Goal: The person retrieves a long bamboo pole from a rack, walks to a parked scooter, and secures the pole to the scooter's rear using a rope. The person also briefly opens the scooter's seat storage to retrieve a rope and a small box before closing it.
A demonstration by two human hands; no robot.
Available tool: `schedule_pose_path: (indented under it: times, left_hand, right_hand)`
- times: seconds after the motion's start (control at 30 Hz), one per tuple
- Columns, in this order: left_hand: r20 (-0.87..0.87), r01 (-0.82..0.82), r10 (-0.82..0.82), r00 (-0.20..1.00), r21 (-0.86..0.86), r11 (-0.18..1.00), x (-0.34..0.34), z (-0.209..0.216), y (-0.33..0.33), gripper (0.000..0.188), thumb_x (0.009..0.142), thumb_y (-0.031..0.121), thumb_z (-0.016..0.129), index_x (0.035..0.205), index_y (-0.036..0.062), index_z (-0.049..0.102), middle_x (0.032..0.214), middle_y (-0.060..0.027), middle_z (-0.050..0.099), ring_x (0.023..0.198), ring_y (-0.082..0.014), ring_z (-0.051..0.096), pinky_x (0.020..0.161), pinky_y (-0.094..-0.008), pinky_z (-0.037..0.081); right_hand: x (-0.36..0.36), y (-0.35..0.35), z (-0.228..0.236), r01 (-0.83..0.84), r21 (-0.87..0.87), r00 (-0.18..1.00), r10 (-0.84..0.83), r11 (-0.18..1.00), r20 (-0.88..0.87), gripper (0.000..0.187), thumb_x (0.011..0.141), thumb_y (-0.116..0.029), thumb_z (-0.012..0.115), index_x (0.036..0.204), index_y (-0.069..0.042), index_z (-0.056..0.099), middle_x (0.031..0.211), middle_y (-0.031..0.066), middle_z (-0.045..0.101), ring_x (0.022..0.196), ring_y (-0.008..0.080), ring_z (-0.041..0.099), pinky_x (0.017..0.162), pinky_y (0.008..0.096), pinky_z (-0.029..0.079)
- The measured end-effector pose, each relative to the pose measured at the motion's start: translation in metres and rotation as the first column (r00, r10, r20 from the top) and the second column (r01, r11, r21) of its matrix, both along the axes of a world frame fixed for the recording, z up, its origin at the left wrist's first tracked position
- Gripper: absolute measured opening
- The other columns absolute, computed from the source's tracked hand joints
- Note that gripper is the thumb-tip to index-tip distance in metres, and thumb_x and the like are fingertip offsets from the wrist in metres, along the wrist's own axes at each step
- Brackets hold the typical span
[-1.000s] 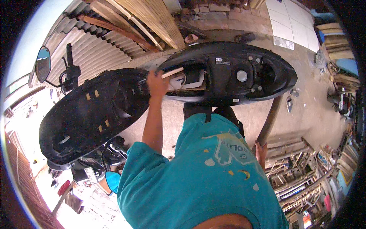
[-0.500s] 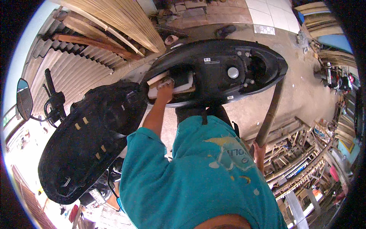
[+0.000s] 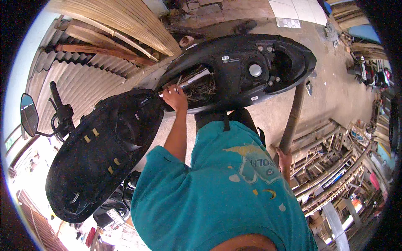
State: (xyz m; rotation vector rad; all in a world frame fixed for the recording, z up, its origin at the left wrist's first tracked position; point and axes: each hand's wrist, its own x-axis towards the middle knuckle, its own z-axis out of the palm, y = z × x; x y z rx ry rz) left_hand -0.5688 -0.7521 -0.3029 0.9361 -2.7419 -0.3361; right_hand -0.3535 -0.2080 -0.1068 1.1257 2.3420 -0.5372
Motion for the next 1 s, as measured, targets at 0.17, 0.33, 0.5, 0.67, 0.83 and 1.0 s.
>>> schedule_pose_path:
  times: [0.17,0.33,0.5,0.67,0.83,1.0]
  left_hand:
    - [0.409,-0.058,-0.294,0.864,0.661,0.749,0.023,-0.053,0.014,0.051,0.084,0.041,0.070,0.127,0.0150,0.062,0.140,-0.0220,0.050,0.132,-0.0443,0.043,0.104,-0.0545,0.039]
    - [0.690,0.637,-0.594,0.415,0.246,0.731,0.015,-0.063,0.020,0.072,0.082,0.035,0.070,0.148,0.0238,0.044,0.135,-0.0201,0.059,0.131,-0.0361,0.051,0.113,-0.0612,0.026]
    - [0.807,0.559,-0.581,0.103,0.436,0.705,0.001,-0.095,-0.006,0.058,0.087,0.030,0.061,0.144,0.0216,0.049,0.129,-0.0155,0.063,0.125,-0.0307,0.057,0.113,-0.0604,0.025]
    - [0.594,0.288,-0.734,0.330,0.677,0.677,-0.037,-0.012,-0.008,0.060,0.083,0.045,0.068,0.127,0.0042,0.062,0.116,-0.0187,0.068,0.112,-0.0317,0.065,0.101,-0.0442,0.045]
    - [0.357,0.170,-0.819,0.449,0.865,0.471,-0.078,0.138,-0.018,0.051,0.081,0.047,0.072,0.106,0.0015,0.072,0.085,-0.0149,0.071,0.077,-0.0282,0.067,0.075,-0.0390,0.051]
    - [0.302,-0.066,-0.704,0.642,0.938,0.341,-0.085,0.242,-0.055,0.043,0.081,0.031,0.075,0.109,-0.0013,0.070,0.087,-0.0082,0.072,0.079,-0.0194,0.065,0.078,-0.0362,0.053]
  right_hand:
    - [0.009,-0.014,0.008,0.002,-0.122,0.996,-0.013,0.993,-0.092,0.087,0.073,-0.053,0.078,0.131,0.005,0.052,0.115,0.0244,0.065,0.109,0.0419,0.061,0.097,0.0454,0.046]
    - [0.049,0.001,-0.012,0.011,-0.098,0.988,-0.026,0.995,-0.153,0.066,0.076,-0.034,0.081,0.124,0.003,0.054,0.103,0.0186,0.068,0.092,0.0314,0.066,0.082,0.0392,0.052]
    - [-0.002,-0.045,0.052,0.088,-0.123,0.994,-0.096,0.989,-0.058,0.068,0.075,-0.034,0.082,0.125,0.002,0.053,0.102,0.0176,0.069,0.090,0.0301,0.067,0.080,0.0393,0.053]
    - [0.072,-0.003,-0.015,-0.046,0.167,0.998,0.054,0.985,-0.044,0.083,0.071,-0.045,0.083,0.133,0.000,0.049,0.109,0.0208,0.068,0.099,0.0355,0.067,0.087,0.0429,0.052]
    - [0.052,-0.027,-0.006,0.161,-0.227,0.987,-0.158,0.961,0.029,0.098,0.072,-0.059,0.078,0.142,0.000,0.043,0.126,0.0261,0.061,0.114,0.0412,0.060,0.098,0.0469,0.047]
    - [0.028,-0.034,-0.010,0.044,-0.095,0.992,-0.032,0.994,0.126,0.106,0.075,-0.063,0.073,0.146,0.006,0.036,0.137,0.0291,0.053,0.129,0.0409,0.051,0.107,0.0433,0.040]
